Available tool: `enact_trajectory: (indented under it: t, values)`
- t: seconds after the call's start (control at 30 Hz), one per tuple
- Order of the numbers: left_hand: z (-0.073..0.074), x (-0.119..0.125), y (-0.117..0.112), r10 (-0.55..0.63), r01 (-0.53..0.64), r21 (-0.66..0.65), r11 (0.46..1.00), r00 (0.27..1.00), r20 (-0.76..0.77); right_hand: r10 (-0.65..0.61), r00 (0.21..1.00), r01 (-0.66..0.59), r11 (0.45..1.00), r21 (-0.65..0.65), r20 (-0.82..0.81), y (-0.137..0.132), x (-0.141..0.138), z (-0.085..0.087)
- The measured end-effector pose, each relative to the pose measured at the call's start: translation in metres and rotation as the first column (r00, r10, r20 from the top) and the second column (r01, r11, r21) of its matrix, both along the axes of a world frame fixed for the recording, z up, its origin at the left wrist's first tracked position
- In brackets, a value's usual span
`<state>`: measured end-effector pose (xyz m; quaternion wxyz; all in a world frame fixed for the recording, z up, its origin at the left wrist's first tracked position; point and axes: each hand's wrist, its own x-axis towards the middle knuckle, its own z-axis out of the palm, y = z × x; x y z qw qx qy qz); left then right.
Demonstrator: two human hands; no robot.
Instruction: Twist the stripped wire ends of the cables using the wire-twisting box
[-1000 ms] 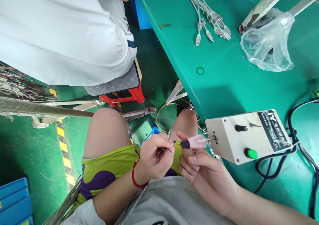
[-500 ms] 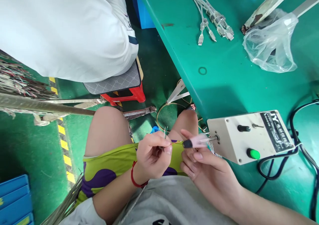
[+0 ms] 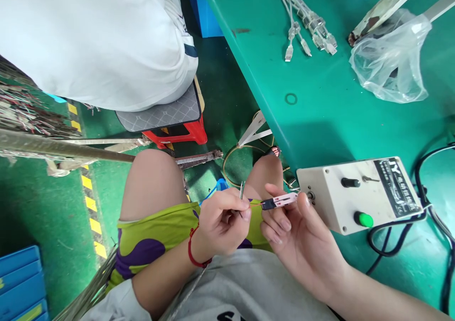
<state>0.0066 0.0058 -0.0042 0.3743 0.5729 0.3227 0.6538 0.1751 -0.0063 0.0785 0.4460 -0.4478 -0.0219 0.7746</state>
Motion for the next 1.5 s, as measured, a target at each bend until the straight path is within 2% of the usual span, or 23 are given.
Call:
enact_trajectory:
  t: [0.27,0.73,0.9,1.1,1.3,1.5]
  values:
    - [-0.003,0.002,-0.001,-0.004,0.004,-0.004,1.0,1.0,0.026,-0.018,1.0,0.018,1.0,0.004,0.015,-0.002,-0.001,0.001]
    - [-0.009,0.005,-0.002,-0.021,0.019,-0.048,0.999,0.999,-0.041,0.01,1.0,-0.009,0.999,0.049,-0.023,0.0,0.0,0.0]
    - [-0.013,0.007,-0.002,-0.047,0.047,-0.045,0.998,0.999,-0.002,0.049,0.999,-0.049,0.999,0.013,-0.013,-0.003,0.002,0.004]
    - [-0.015,0.006,-0.005,-0.043,0.042,-0.068,0.997,0.999,-0.012,0.159,0.983,-0.162,0.986,-0.033,-0.09,-0.006,0.002,0.003]
    - [-0.014,0.006,-0.005,-0.068,0.069,-0.051,0.996,0.998,0.011,0.163,0.986,-0.167,0.982,-0.088,-0.045,-0.007,0.002,-0.001]
    - [-0.011,0.006,-0.004,-0.082,0.084,-0.038,0.996,0.995,0.059,0.25,0.968,-0.251,0.966,-0.058,-0.033,-0.006,0.002,-0.003]
